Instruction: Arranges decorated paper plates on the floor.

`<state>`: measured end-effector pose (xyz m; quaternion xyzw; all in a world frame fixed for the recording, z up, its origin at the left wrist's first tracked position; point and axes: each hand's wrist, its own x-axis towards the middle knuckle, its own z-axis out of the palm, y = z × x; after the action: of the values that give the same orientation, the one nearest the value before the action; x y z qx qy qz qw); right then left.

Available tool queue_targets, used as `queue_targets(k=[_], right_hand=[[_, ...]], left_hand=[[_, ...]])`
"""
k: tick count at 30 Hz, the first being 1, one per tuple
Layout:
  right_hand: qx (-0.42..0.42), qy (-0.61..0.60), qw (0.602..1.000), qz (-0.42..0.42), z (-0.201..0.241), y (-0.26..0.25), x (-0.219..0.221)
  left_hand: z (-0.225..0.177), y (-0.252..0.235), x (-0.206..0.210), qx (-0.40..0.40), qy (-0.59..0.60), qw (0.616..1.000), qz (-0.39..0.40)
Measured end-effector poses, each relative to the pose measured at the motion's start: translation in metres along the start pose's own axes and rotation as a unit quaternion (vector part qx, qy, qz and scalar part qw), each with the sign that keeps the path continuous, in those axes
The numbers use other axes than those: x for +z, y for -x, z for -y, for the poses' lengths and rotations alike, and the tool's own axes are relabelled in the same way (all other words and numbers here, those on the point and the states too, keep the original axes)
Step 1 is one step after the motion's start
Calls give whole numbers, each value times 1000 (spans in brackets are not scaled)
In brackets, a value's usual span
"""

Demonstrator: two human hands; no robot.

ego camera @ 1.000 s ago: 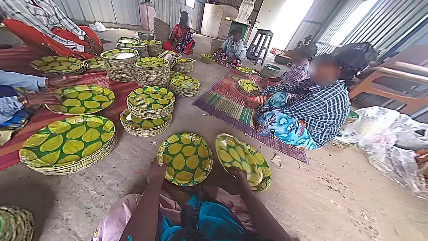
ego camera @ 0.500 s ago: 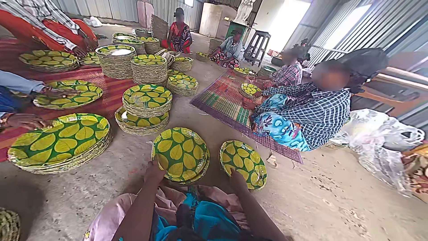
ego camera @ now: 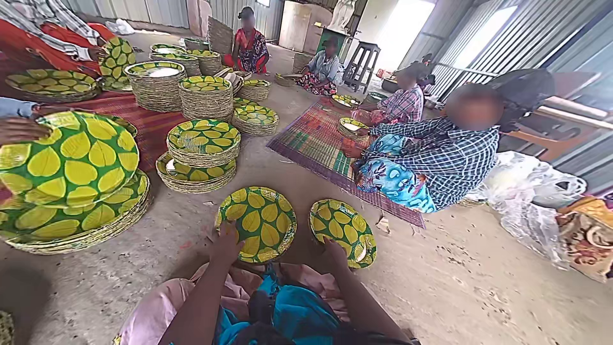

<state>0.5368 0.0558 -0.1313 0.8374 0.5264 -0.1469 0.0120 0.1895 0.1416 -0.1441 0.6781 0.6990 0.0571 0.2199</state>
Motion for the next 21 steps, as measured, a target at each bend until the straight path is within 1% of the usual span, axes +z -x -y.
queue_targets(k=[2,4,6,7,8,9,10,11,13,15,16,18,20,21], right_hand=[[-42,-54,996,-59,-4,1,2],[-132,-108,977,-127,-8,-1,6],[-232,-126,952,-156,-8,-3,8],[-259,-126,946,-147,-6,-3,7],[-265,-117,948,-133,-3,0,5],[-245,-107,957,-115,0,2,4],[-205,-91,970,-91,2,4,2],[-148,-65,986,-48,3,3,1],[-38,-29,998,32,-1,-2,3],[20,-5,997,76,-10,-7,8],[30,-3,996,80,-13,-6,6],[25,8,998,62,-11,-2,3],[-25,0,1000,2,-5,4,1],[-72,-18,996,-47,-2,6,2]], left_hand=[[-2,2,-3,-17,-2,1000,10],[-4,8,-7,1,-12,1000,15],[-7,13,-12,84,-36,996,18],[-8,14,-14,135,-58,989,28],[-10,13,-14,179,-77,980,40],[-10,12,-12,209,-89,972,59],[-11,10,-8,219,-96,967,85],[-11,8,-2,214,-99,965,112],[-7,0,13,183,-94,967,152],[-5,0,15,152,-103,972,147],[-6,2,12,141,-114,974,136],[-9,10,1,128,-132,976,112],[-10,15,-4,104,-116,984,86],[-11,16,-5,81,-100,989,70]])
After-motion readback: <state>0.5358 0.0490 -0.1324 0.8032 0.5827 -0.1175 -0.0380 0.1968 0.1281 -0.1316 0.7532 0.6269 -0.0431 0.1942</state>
